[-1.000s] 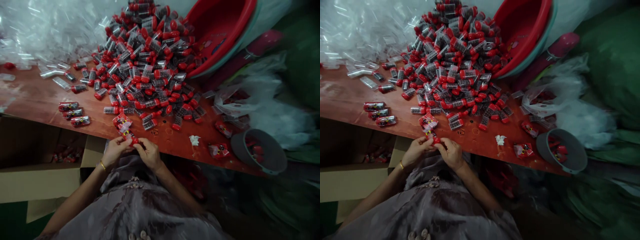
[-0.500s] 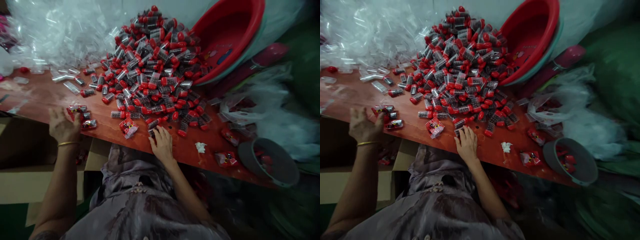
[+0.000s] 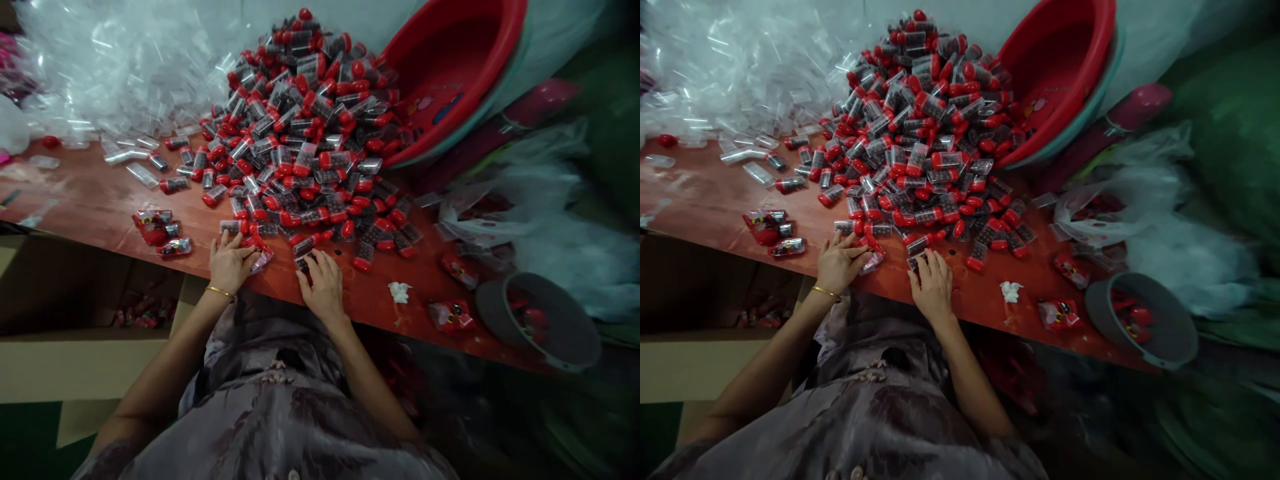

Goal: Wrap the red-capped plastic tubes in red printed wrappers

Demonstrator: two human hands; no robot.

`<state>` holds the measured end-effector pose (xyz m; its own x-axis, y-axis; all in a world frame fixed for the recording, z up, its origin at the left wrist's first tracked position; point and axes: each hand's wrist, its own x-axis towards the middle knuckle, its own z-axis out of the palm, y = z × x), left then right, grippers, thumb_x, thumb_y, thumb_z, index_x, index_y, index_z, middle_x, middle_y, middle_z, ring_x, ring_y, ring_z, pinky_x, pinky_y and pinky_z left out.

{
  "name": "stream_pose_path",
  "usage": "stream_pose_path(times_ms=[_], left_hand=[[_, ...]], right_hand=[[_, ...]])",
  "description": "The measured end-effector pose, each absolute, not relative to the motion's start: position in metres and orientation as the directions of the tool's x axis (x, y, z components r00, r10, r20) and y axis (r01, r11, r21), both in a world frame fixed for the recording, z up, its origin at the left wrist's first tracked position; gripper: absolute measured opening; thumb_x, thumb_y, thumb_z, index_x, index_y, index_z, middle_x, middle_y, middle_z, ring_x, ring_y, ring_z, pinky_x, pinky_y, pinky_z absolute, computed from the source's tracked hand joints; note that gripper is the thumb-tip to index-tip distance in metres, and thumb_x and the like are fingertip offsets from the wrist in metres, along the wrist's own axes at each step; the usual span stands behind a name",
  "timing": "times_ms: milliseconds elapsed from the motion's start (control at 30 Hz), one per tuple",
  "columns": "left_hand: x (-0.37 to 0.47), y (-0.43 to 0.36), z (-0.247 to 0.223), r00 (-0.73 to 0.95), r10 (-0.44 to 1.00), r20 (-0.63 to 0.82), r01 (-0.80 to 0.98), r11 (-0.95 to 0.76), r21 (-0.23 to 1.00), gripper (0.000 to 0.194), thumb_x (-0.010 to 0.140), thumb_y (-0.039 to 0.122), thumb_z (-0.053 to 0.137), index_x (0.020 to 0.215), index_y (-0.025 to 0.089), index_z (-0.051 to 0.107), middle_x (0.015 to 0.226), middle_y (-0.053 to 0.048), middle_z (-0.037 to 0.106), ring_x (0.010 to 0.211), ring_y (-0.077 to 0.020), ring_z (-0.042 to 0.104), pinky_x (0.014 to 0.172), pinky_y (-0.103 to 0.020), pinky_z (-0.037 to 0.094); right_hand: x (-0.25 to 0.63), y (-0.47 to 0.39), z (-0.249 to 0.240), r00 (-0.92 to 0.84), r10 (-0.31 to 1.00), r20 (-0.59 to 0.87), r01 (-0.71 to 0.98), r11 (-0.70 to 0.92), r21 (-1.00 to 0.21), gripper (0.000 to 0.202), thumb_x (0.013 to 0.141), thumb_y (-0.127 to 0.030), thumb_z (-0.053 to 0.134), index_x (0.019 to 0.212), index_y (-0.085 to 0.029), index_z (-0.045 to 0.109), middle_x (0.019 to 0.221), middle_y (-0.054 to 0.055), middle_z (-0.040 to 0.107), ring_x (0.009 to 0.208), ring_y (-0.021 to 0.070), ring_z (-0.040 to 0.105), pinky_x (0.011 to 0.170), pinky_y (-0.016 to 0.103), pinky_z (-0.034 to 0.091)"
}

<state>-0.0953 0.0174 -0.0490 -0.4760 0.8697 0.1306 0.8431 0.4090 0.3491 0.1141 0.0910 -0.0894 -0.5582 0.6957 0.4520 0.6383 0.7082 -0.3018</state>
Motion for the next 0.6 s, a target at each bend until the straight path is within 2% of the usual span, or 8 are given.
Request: stream_pose_path(times_ms=[133,233,333,433,533,600], left_hand=[[-0.091,0.016,-0.047,-0.469,0.850,0.240,0.851,0.363,0.379,0.023,0.082,0.036,0.057,0.095,0.026,0.074,0.133,-0.008,0.056,0.133,-0.0345,0.037,0.107,-0.057,0.024],[-0.084,0.013,-0.042,-0.437,0.819,0.371,0.876,0.292,0.385,0.023,0.082,0.037,0.057,0.093,0.026,0.074,0.134,-0.008,0.055,0.133,-0.0340,0.037,0.109,-0.058,0.021],[-0.073,0.010,-0.036,-0.359,0.807,0.468,0.911,0.193,0.366,0.021,0.082,0.037,0.058,0.090,0.026,0.074,0.134,-0.008,0.055,0.133,-0.0335,0.037,0.110,-0.057,0.019],[-0.062,0.008,-0.029,-0.294,0.806,0.514,0.924,0.102,0.369,0.017,0.081,0.033,0.059,0.086,0.025,0.074,0.133,-0.007,0.056,0.134,-0.0330,0.036,0.111,-0.057,0.017],[-0.052,0.008,-0.024,-0.368,0.787,0.496,0.861,0.087,0.502,0.022,0.079,0.032,0.062,0.097,0.025,0.071,0.132,-0.008,0.057,0.134,-0.0316,0.037,0.112,-0.055,0.018],[-0.045,0.008,-0.023,-0.499,0.772,0.394,0.704,0.095,0.704,0.038,0.078,0.036,0.064,0.113,0.022,0.065,0.129,-0.011,0.059,0.127,-0.0295,0.046,0.108,-0.050,0.029]], right_hand=[[0.117,0.087,-0.084,-0.494,0.667,0.557,0.610,0.723,-0.325,0.027,0.089,-0.028,0.050,0.109,-0.016,0.063,0.121,0.013,0.063,0.117,0.0257,0.050,0.099,0.042,0.036],[0.112,0.076,-0.071,-0.450,0.670,0.591,0.521,0.734,-0.435,0.024,0.088,-0.029,0.052,0.107,-0.019,0.063,0.110,0.010,0.068,0.107,0.0230,0.057,0.095,0.039,0.039],[0.096,0.065,-0.057,-0.443,0.739,0.507,0.394,0.669,-0.631,0.035,0.084,-0.040,0.057,0.111,-0.017,0.060,0.103,0.010,0.069,0.097,0.0225,0.061,0.087,0.036,0.046],[0.075,0.061,-0.049,-0.456,0.811,0.365,0.295,0.525,-0.798,0.043,0.078,-0.047,0.062,0.110,-0.018,0.060,0.095,0.008,0.070,0.085,0.0211,0.065,0.079,0.033,0.050],[0.065,0.064,-0.048,-0.415,0.873,0.256,0.210,0.366,-0.906,0.027,0.088,-0.040,0.049,0.095,-0.019,0.064,0.080,0.003,0.070,0.068,0.0163,0.063,0.067,0.028,0.050],[0.066,0.066,-0.048,-0.355,0.905,0.233,0.167,0.306,-0.937,0.027,0.090,-0.036,0.044,0.086,-0.019,0.065,0.071,0.001,0.068,0.063,0.0146,0.061,0.062,0.025,0.048]])
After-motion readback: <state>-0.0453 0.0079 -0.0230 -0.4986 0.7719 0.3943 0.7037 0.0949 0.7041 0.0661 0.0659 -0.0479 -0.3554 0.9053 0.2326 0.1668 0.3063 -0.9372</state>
